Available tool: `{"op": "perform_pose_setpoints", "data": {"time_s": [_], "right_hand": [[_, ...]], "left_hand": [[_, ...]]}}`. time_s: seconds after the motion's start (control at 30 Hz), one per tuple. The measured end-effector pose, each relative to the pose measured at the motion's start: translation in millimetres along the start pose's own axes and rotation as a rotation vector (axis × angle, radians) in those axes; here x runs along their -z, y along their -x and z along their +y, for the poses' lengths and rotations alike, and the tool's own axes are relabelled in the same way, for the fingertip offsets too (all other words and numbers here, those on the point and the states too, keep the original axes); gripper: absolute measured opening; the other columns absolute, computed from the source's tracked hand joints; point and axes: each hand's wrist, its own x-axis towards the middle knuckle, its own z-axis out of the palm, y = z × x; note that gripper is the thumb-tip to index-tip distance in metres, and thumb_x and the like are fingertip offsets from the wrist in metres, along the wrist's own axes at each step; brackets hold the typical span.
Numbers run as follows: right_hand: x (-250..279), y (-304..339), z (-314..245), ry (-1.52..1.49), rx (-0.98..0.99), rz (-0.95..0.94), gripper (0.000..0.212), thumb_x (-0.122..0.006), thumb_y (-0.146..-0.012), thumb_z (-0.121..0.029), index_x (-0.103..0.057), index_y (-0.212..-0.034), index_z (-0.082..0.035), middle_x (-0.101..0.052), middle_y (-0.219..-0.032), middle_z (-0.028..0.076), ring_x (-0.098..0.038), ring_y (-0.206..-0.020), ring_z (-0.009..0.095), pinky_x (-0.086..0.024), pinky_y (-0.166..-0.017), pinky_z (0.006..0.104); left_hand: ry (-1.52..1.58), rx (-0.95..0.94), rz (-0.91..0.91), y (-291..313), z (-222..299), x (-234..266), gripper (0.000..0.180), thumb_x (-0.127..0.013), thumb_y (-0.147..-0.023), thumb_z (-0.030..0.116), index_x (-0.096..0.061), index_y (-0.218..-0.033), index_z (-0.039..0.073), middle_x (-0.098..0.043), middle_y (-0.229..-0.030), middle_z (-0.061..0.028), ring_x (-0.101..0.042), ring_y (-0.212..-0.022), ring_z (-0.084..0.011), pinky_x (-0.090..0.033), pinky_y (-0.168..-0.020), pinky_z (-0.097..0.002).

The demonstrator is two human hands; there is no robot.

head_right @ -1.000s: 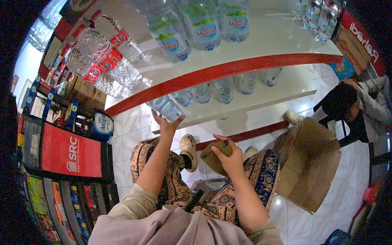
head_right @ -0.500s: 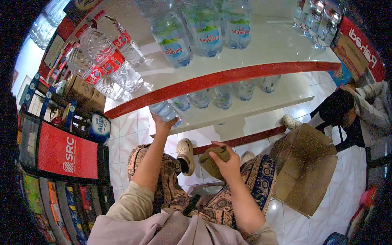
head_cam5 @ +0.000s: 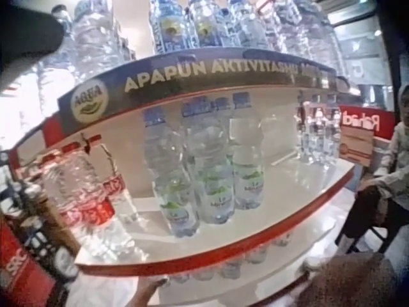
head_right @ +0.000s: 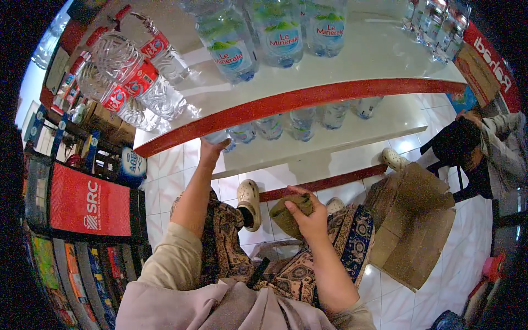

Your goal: The recorder is taking water bottles from a cardboard box and placing them onto a grocery store shelf.

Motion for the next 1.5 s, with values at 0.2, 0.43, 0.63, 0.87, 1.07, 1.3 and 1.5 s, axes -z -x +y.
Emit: {"op": "perform_pose_setpoints", "data": {"time_s": [0.2,0.43,0.63,0.87,1.07,1.3,1.5], "right_hand": [[-3,-4,3,-0.064,-0.003,0.006,0.033,-0.063,-0.081,-0.011,-0.054,-0.111,0.0,-0.065,-0.092,0.008,-0.06,-0.085,0.013,-0.047,-0.078,0.0262],[0,-6,-6,0.016,-0.04,0.003,0.031,-0.067,-0.078,-0.014,-0.059,-0.107,-0.004,-0.065,-0.092,0.005,-0.058,-0.086,0.011,-0.045,-0.08,0.0256],[4,-7,-9,-0.058,-0.048,0.016,0.031,-0.068,-0.077,-0.013,-0.06,-0.106,-0.004,-0.065,-0.091,0.006,-0.058,-0.085,0.011,-0.045,-0.079,0.0251],[21,0,-9,-0.042,-0.064,0.051,0.031,-0.067,-0.079,-0.014,-0.059,-0.107,-0.004,-0.063,-0.092,0.003,-0.056,-0.086,0.01,-0.044,-0.079,0.0246],[19,-12,15,-0.116,-0.098,0.187,0.029,-0.067,-0.079,-0.018,-0.061,-0.101,-0.001,-0.064,-0.089,0.005,-0.059,-0.081,0.012,-0.046,-0.073,0.0242],[12,-18,62,-0.712,-0.6,0.174,0.048,-0.057,-0.085,-0.039,-0.051,-0.115,-0.002,-0.06,-0.097,0.007,-0.055,-0.087,0.015,-0.044,-0.078,0.0293],[27,-24,76,-0.628,-0.503,0.25,0.048,-0.056,-0.085,-0.038,-0.051,-0.117,-0.002,-0.055,-0.11,0.008,-0.051,-0.097,0.017,-0.039,-0.087,0.0294]], "left_hand": [[-0.058,-0.083,-0.064,-28,-26,11,0.044,-0.07,-0.066,0.006,-0.057,-0.107,0.004,-0.06,-0.102,-0.0065,-0.056,-0.093,-0.0198,-0.043,-0.084,-0.0318],[0.049,0.041,-0.089,-59,-63,25,0.032,-0.066,-0.07,0.008,-0.059,-0.101,0.004,-0.06,-0.098,-0.0053,-0.056,-0.086,-0.0171,-0.044,-0.078,-0.0307],[-0.011,-0.037,0.007,-86,-113,41,0.032,-0.07,-0.074,0.017,-0.059,-0.101,0.004,-0.059,-0.098,-0.0063,-0.055,-0.088,-0.0178,-0.044,-0.078,-0.0323],[0.086,0.107,-0.222,-42,-54,22,0.043,-0.064,-0.08,0.018,-0.05,-0.118,0.004,-0.055,-0.112,-0.0104,-0.049,-0.106,-0.0196,-0.039,-0.091,-0.034],[0.738,0.212,0.304,87,-2,8,0.041,-0.052,-0.083,0.013,-0.043,-0.122,0.009,-0.05,-0.112,-0.0044,-0.049,-0.098,-0.013,-0.042,-0.079,-0.0275],[0.635,-0.084,-0.103,164,198,-144,0.034,-0.059,-0.075,0.008,-0.049,-0.108,0.009,-0.048,-0.104,0.0003,-0.047,-0.087,-0.0083,-0.038,-0.068,-0.0215],[0.26,-0.657,-0.286,53,287,-324,0.043,-0.063,-0.066,0.005,-0.047,-0.106,0.003,-0.049,-0.106,-0.0127,-0.046,-0.105,-0.0261,-0.04,-0.087,-0.034]]}}
